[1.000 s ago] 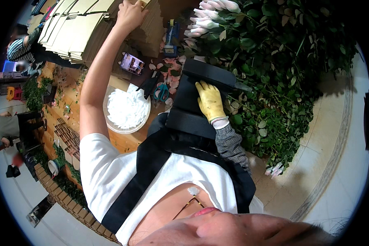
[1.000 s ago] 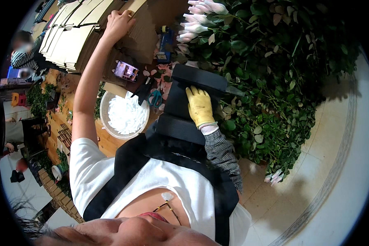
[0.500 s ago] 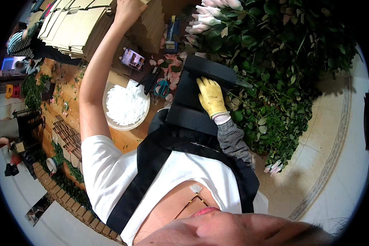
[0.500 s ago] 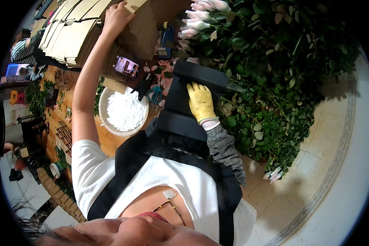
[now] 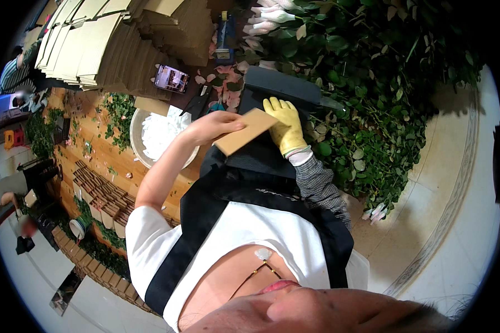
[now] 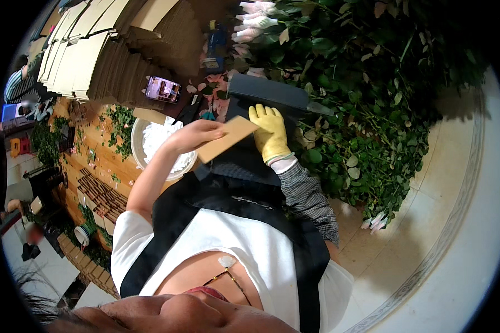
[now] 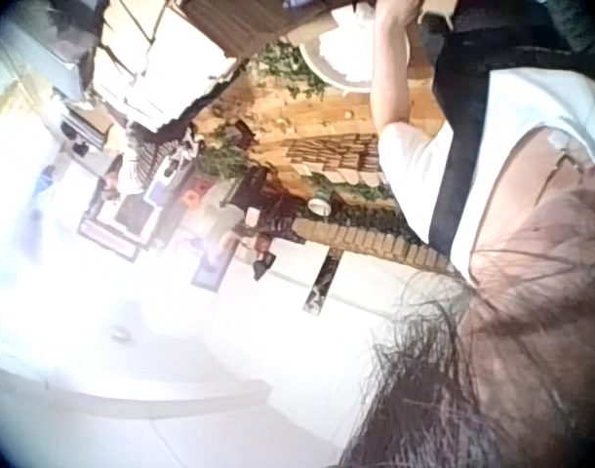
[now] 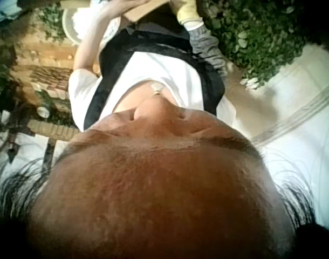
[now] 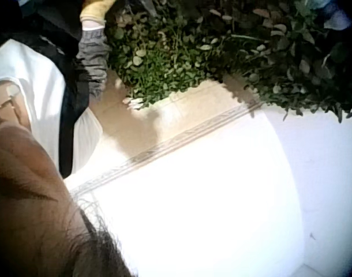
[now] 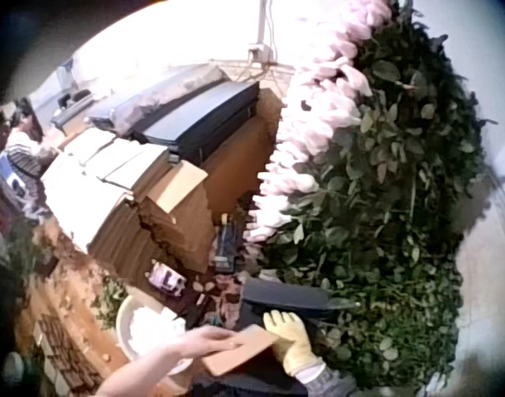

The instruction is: The person picks up roses one at a time from a pile, arranges them together, and wraps the bunch with dark paper and brown paper. They secure the wrap using a tape dispenser.

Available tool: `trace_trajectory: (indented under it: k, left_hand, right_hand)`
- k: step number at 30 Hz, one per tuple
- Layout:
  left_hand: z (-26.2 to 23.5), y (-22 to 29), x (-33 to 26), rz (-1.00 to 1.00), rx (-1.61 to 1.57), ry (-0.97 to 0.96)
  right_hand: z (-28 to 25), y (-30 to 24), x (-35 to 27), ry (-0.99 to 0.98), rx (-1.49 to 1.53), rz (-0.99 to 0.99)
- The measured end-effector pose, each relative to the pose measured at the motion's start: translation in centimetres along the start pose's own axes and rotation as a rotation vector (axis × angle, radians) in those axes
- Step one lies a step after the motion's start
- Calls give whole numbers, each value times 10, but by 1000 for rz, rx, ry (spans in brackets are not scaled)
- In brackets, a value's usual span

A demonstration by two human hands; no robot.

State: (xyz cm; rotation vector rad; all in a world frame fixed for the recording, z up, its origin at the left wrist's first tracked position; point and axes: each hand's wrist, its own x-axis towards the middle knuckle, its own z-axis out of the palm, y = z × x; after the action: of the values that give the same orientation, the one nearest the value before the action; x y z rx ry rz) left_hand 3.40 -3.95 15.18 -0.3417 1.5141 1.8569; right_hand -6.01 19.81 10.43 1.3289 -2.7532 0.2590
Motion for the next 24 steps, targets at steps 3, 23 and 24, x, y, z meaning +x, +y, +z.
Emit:
trace_trajectory:
  k: [3,23,24]
  left_hand:
    - [-1,-26,73,-4,111,161]
    - [43,15,41,337,1154,64]
    - [52,3,39,371,1266,104]
  right_hand:
    - [9,12,-11,45,149,-45]
    - [-31,-11,-1,-259,20,68]
    - [-21,-12,-4,-218,16,96]
